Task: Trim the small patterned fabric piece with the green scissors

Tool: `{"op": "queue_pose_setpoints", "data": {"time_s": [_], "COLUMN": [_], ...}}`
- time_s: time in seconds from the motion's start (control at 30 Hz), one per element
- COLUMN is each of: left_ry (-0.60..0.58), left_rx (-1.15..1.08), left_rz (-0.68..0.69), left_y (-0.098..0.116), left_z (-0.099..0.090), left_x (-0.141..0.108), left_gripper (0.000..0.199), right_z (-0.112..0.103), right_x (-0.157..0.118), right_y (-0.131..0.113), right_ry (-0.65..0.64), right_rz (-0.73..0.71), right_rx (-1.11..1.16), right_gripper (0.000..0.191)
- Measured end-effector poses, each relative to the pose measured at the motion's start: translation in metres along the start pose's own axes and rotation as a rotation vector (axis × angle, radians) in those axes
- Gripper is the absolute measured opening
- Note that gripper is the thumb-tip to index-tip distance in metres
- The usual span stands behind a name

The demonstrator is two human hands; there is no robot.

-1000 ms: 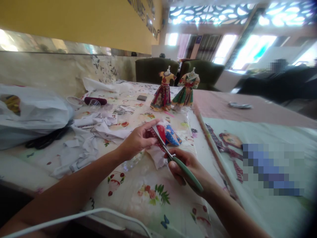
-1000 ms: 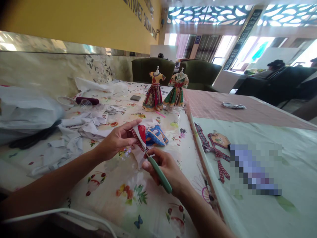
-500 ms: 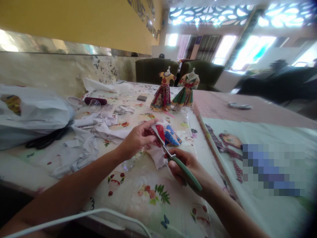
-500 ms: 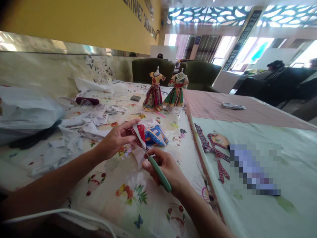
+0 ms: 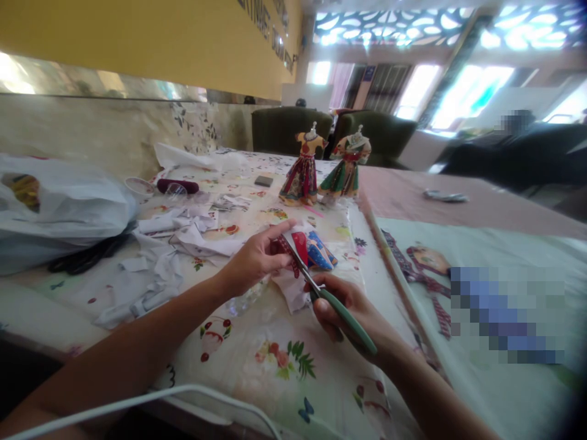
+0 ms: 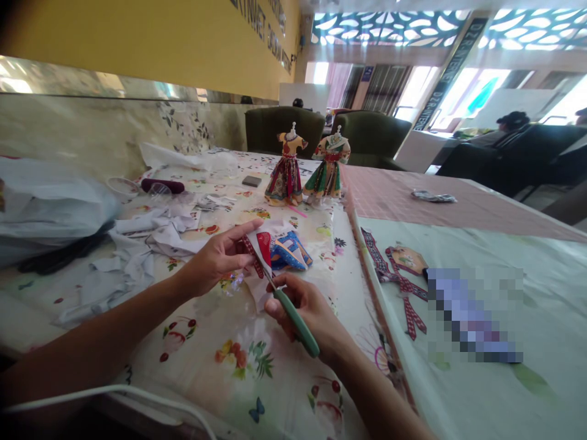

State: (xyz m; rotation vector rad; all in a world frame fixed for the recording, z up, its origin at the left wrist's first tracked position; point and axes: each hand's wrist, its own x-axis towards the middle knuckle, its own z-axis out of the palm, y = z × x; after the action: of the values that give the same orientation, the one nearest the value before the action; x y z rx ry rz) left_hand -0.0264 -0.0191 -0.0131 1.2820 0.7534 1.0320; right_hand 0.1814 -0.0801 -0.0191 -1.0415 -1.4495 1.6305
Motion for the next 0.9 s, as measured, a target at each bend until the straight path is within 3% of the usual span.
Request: {"op": "queue_pose_setpoints", "data": {"time_s": [0.63,0.9], "left_ry": [-0.021,0.052], "left_rx": [-0.020,-0.041], "left_rz": [0.019,0.003], "left_y": [0.0003,0.0045], "left_z": [-0.0002,0.0018], "left_x": [-0.0006,-0.0002], "left_gripper": [0.080,0.078], "right_z": [0.0046,0.0024], "right_x": [-0.0032,-0.0019], "right_y": [-0.0065,-0.0029], "right_ry": [0.028,0.046], "right_rz": [0.048,0.017], "right_rx": [0.020,-0.011], "right_gripper": [0.053,0.055]}}
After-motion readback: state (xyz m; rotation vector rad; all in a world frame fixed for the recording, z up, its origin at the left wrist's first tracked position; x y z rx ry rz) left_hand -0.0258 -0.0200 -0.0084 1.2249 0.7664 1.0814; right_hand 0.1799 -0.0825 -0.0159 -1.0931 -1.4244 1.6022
